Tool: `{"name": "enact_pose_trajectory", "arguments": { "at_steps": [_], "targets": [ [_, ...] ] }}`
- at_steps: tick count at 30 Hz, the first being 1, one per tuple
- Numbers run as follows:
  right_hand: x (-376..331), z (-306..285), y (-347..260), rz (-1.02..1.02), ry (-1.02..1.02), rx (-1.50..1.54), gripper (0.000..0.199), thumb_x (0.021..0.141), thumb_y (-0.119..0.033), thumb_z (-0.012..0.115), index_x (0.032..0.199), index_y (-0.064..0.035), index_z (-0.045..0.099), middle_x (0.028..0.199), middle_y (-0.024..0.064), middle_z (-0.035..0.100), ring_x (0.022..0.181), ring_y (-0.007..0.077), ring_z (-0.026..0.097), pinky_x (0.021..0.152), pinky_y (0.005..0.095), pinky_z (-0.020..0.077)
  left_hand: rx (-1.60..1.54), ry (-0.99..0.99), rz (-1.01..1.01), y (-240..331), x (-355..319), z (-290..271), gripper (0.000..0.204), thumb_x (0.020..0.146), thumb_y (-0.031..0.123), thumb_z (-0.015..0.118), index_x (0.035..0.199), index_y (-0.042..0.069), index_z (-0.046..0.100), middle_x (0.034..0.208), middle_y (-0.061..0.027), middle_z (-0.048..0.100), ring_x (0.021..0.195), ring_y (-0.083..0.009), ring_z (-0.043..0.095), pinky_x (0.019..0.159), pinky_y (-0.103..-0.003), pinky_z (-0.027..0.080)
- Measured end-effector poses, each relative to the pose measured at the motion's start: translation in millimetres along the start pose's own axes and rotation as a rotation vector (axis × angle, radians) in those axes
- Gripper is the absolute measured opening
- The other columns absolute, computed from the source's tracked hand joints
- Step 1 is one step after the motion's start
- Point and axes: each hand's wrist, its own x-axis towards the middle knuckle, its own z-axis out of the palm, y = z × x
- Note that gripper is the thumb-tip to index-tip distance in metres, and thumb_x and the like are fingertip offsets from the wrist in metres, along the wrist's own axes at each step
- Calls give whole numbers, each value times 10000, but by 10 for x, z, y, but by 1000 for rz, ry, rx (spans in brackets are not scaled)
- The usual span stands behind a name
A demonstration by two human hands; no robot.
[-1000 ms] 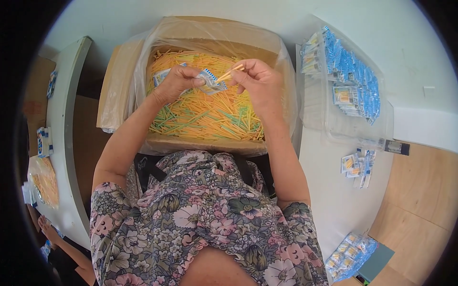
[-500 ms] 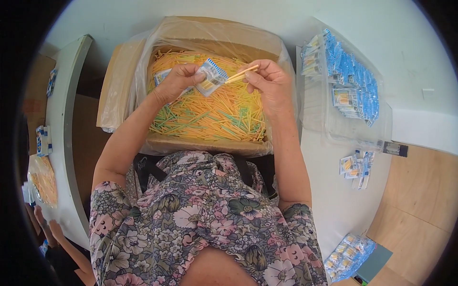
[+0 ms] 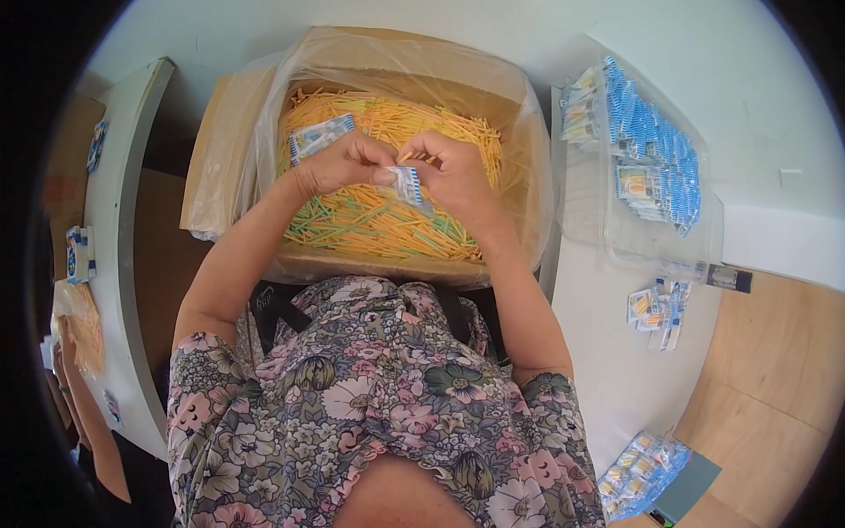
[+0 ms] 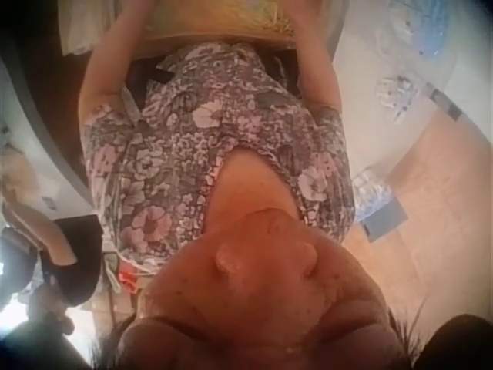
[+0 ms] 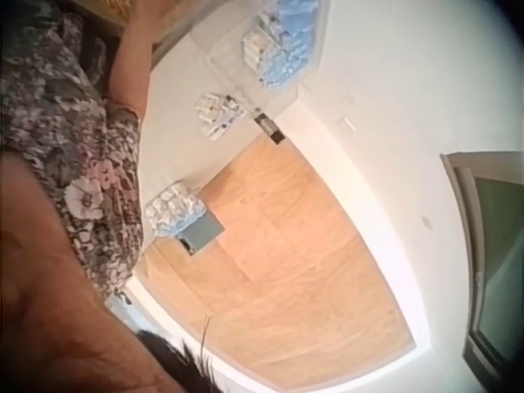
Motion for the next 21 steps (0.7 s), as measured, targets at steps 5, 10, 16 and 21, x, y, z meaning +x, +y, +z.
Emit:
{"name": "enact_pose_trajectory", "arguments": {
  "at_steps": [5, 10, 16, 21],
  "targets": [
    [40, 31, 26, 141, 94, 40, 67, 814, -60, 669, 842, -14, 630, 706, 6, 611, 627, 42, 531, 562, 199, 435, 47, 113, 51, -44, 22, 8, 160, 839, 124, 666, 891, -26, 675, 814, -1, 639, 764, -63, 522, 725, -242, 448],
    [78, 92, 95, 77, 73, -1, 47, 829, -62, 652, 840, -18, 639, 687, 3, 602, 602, 42, 541, 528, 193, 438, 54, 138, 20, -77, 15, -10, 144, 829, 108, 665, 884, -24, 675, 847, -22, 634, 809, -92, 562, 759, -247, 457],
    [-63, -364, -58, 66, 400, 164, 80, 819, -69, 679, 840, 1, 645, 670, 5, 583, 544, 38, 501, 461, 197, 418, -135, 444, 72, -157, 20, -44, 121, 819, 60, 668, 918, -7, 689, 897, -40, 649, 822, -107, 582, 759, -256, 477],
    [-107, -349, -197, 44, 337, 259, 101, 811, -78, 697, 840, 5, 648, 658, -7, 569, 521, 32, 478, 457, 185, 405, -123, 438, 80, -187, 34, -70, 148, 794, 65, 703, 928, 2, 695, 868, -22, 655, 790, -87, 577, 736, -226, 479]
  ]
}}
